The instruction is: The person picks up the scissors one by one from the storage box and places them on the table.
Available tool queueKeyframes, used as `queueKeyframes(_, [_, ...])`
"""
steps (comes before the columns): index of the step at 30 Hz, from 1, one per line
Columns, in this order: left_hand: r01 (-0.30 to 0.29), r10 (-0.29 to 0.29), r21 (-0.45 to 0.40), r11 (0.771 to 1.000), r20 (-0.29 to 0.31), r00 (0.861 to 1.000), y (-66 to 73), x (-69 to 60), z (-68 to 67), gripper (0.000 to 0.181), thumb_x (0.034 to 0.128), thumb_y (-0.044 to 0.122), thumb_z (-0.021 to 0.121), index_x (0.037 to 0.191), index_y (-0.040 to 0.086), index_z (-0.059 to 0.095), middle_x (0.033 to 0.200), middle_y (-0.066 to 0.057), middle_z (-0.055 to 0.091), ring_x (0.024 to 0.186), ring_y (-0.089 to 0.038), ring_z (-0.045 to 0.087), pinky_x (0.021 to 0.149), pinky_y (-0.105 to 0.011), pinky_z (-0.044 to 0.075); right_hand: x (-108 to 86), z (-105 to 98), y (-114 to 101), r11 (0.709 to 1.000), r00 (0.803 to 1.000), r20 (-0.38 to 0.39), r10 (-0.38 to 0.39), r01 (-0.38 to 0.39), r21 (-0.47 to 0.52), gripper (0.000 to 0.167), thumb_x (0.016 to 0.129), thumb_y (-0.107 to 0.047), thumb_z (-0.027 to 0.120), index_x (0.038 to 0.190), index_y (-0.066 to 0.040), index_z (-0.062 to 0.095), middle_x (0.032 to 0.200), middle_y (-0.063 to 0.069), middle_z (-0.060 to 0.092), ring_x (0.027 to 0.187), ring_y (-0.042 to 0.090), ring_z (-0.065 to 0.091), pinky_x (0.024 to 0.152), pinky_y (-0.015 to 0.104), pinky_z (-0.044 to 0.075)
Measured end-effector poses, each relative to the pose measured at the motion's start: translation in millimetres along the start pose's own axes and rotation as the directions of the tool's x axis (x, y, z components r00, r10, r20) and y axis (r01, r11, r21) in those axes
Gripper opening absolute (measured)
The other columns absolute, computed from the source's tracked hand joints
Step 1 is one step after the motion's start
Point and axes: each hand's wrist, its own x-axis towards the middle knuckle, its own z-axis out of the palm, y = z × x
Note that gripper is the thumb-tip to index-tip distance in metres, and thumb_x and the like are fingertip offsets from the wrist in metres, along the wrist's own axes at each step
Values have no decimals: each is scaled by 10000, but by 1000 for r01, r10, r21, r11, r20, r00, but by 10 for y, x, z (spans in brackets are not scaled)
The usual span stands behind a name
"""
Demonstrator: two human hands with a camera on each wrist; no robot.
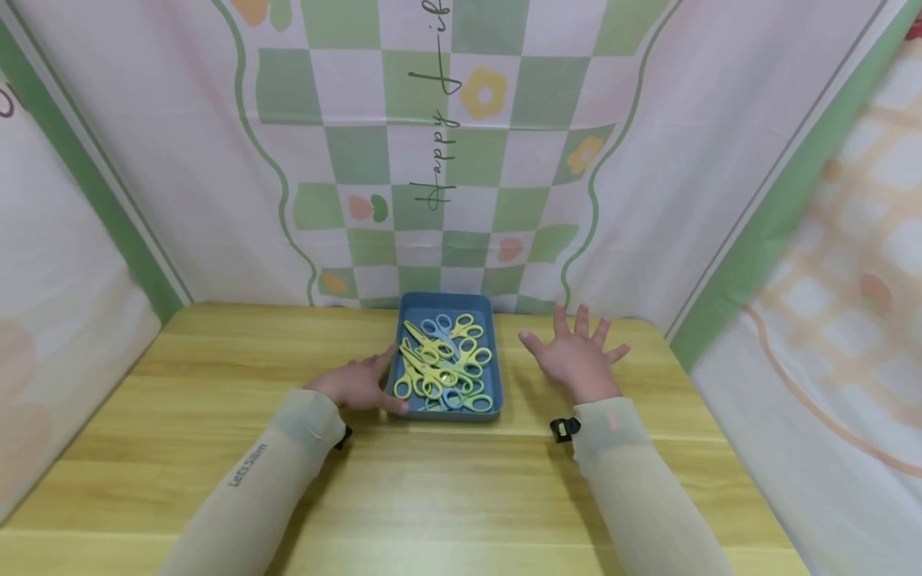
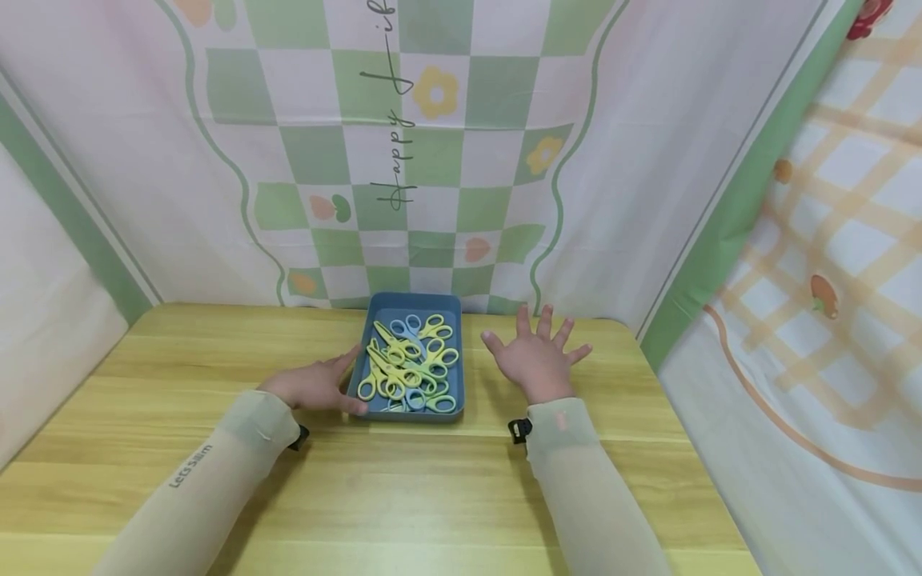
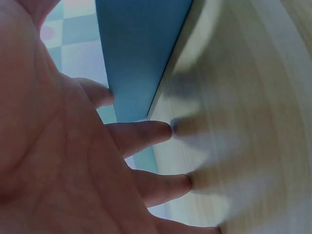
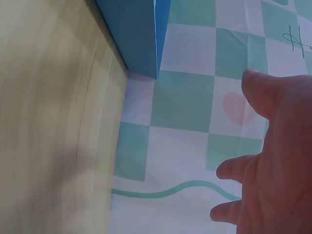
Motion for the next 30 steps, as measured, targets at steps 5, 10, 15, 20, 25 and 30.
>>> queueKeyframes(5, [22,-21,21,1000,-23,999,27,-25,13,1192,784,593,774,1618,185,27,1614,-201,192,1425,-519,162,1117,-651,150,-22,25,-28,1000,1000,17,3,-3,11,1155,782,-930,165,1612,-139,26,1584,246,-209,1306,538,-343,831,805,-245])
queueKeyframes(10, [45,-45,1,999,-25,999,24,-27,19,1198,767,615,776,1620,214,36,1617,-188,192,1427,-527,143,1109,-668,145,-37,37,-70,1000,1000,30,9,-9,9,1145,787,-926,167,1609,-148,-8,1587,243,-206,1309,541,-337,840,809,-236])
queueKeyframes(15, [80,-80,-10,997,-12,997,16,-6,24,1208,751,651,768,1619,256,27,1624,-172,175,1429,-537,101,1100,-689,123,-48,29,-110,1000,1000,29,3,-4,13,1142,796,-919,179,1612,-136,16,1590,245,-193,1322,541,-318,854,802,-233])
queueKeyframes(20, [95,-95,6,995,-7,995,2,13,24,1212,740,673,762,1615,289,15,1630,-147,168,1438,-519,94,1101,-686,129,-19,8,-135,1000,1000,25,-19,19,3,1130,804,-913,194,1615,-142,36,1590,243,-197,1341,537,-294,872,795,-232])
queueKeyframes(25, [73,-73,2,997,-14,997,18,-29,10,1221,735,684,759,1621,257,35,1622,-187,181,1427,-541,108,1080,-713,145,34,-5,-195,998,998,15,-59,59,-1,1115,828,-893,233,1614,-123,52,1601,242,-176,1365,523,-273,907,791,-211])
queueKeyframes(30, [89,-88,8,996,-9,996,31,-32,8,1222,728,697,754,1619,285,26,1628,-179,167,1432,-533,99,1078,-716,142,79,-21,-336,991,991,27,-131,131,-11,1060,870,-845,294,1615,-134,47,1614,212,-171,1405,468,-250,987,773,-142])
